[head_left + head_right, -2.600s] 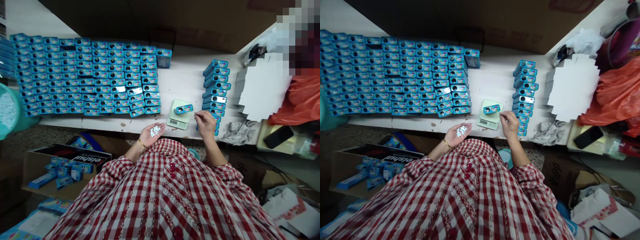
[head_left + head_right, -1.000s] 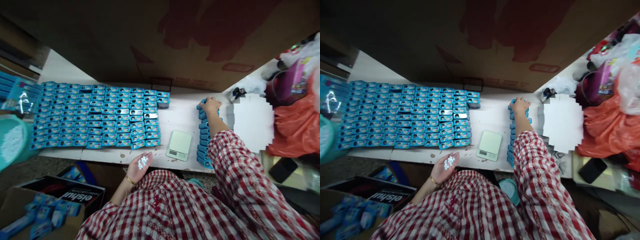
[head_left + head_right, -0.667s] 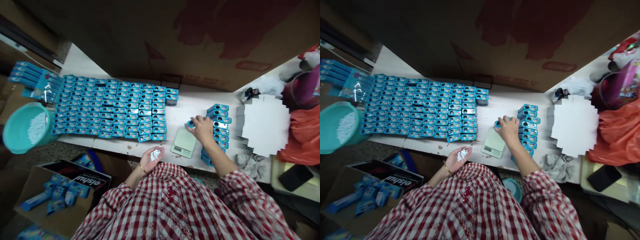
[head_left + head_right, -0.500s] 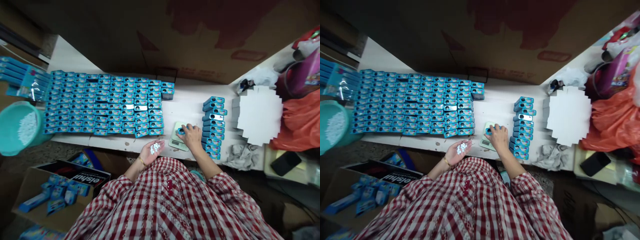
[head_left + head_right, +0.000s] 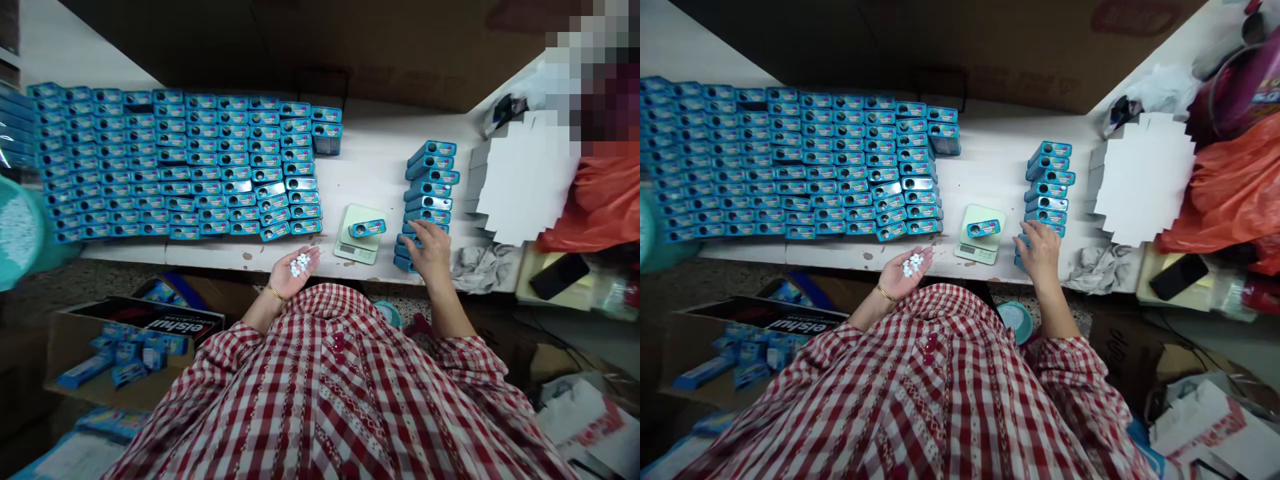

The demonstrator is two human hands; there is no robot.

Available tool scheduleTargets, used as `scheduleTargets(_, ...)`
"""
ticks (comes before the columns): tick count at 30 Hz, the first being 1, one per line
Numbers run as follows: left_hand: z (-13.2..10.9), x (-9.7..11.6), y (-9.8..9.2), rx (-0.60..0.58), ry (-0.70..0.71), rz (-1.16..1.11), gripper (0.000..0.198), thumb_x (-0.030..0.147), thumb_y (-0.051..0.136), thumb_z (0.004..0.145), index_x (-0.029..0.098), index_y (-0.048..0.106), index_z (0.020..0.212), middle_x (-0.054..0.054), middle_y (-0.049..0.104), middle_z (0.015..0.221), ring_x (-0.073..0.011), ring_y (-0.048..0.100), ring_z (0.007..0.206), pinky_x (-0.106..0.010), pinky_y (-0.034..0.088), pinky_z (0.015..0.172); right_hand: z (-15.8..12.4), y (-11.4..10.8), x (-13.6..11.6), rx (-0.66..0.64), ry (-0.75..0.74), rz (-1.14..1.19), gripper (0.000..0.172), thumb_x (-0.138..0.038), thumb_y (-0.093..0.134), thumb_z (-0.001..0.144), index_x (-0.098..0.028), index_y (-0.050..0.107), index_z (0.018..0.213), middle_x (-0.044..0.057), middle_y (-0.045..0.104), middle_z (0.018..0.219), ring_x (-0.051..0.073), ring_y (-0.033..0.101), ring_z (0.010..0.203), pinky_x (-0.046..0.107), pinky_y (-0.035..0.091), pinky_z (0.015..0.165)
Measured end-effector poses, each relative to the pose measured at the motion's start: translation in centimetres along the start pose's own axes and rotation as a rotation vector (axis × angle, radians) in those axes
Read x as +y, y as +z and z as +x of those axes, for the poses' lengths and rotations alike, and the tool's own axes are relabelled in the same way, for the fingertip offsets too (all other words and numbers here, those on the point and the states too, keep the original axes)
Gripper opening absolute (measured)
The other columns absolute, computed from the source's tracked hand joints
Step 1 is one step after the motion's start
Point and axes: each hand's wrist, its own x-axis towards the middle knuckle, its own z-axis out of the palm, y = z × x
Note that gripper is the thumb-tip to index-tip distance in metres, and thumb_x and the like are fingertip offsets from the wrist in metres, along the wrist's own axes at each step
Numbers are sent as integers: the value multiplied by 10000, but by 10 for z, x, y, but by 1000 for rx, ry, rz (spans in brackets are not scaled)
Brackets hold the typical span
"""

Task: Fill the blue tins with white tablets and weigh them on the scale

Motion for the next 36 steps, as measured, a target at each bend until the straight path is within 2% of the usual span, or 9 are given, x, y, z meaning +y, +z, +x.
scheduleTargets(5, -2, -2, 2, -2, 11, -6, 246, 118, 414, 812, 93, 621, 944, -134, 668, 971, -205, 619, 967, -331, 502, 836, 3, 7, -3, 1, -39, 25, 361, -327, 529, 800, -221, 560, 1144, 85, 575, 1160, 266, 507, 1041, 432, 366, 883)
scheduleTargets(15, -1, -3, 5, -14, 1, 7, 288, 123, 408, 817, 94, 606, 1024, -129, 669, 980, -203, 623, 958, -334, 492, 847, 16, 33, -7, -141, -74, 163, 509, -255, 547, 774, -172, 445, 1265, 126, 516, 1231, 275, 472, 1125, 441, 411, 906)
scheduleTargets(18, 1, -5, 5, -28, -3, 4, 295, 131, 407, 819, 98, 605, 1036, -126, 669, 983, -204, 617, 973, -341, 480, 864, 21, 31, -15, -132, -119, 212, 507, -280, 552, 782, -178, 438, 1266, 130, 500, 1244, 275, 454, 1145, 453, 408, 922)
scheduleTargets(20, 4, -7, 9, -67, -19, 12, 290, 144, 404, 825, 94, 610, 1023, -127, 667, 991, -209, 605, 998, -348, 467, 881, 20, 25, -32, -74, -176, 259, 458, -303, 546, 799, -193, 467, 1237, 126, 519, 1207, 270, 461, 1129, 457, 406, 925)
scheduleTargets(22, 7, -11, 16, -131, -51, 25, 281, 167, 398, 838, 83, 620, 988, -132, 664, 993, -214, 602, 998, -350, 462, 883, 14, 19, -59, -50, -290, 333, 387, -299, 523, 824, -201, 500, 1198, 117, 550, 1142, 250, 482, 1088, 440, 417, 919)
scheduleTargets(25, 10, -19, 31, -190, -98, 22, 285, 200, 376, 871, 78, 631, 904, -106, 682, 882, -179, 635, 880, -321, 477, 840, 1, 20, -104, -189, -498, 370, 336, -218, 463, 858, -186, 506, 1190, 116, 565, 1111, 225, 498, 1036, 405, 453, 881)
scheduleTargets(28, 12, -27, 45, -173, -121, 6, 311, 205, 343, 896, 95, 626, 832, -61, 672, 739, -138, 637, 768, -290, 482, 808, -5, 30, -127, -320, -543, 267, 351, -124, 419, 853, -138, 502, 1193, 146, 560, 1102, 237, 498, 987, 399, 481, 815)
scheduleTargets(31, 15, -31, 55, -174, -133, 2, 322, 198, 331, 901, 101, 614, 782, -49, 652, 691, -123, 623, 696, -282, 483, 787, 2, 36, -122, -339, -526, 287, 323, -128, 424, 853, -139, 521, 1161, 136, 560, 1067, 219, 506, 958, 364, 488, 797)
scheduleTargets(36, 25, -37, 66, -255, -135, -1, 292, 178, 367, 883, 97, 601, 726, -47, 623, 639, -114, 597, 616, -250, 487, 686, 21, 38, -99, -319, -481, 467, 212, -119, 452, 831, -166, 580, 994, 82, 567, 937, 166, 541, 867, 293, 488, 763)
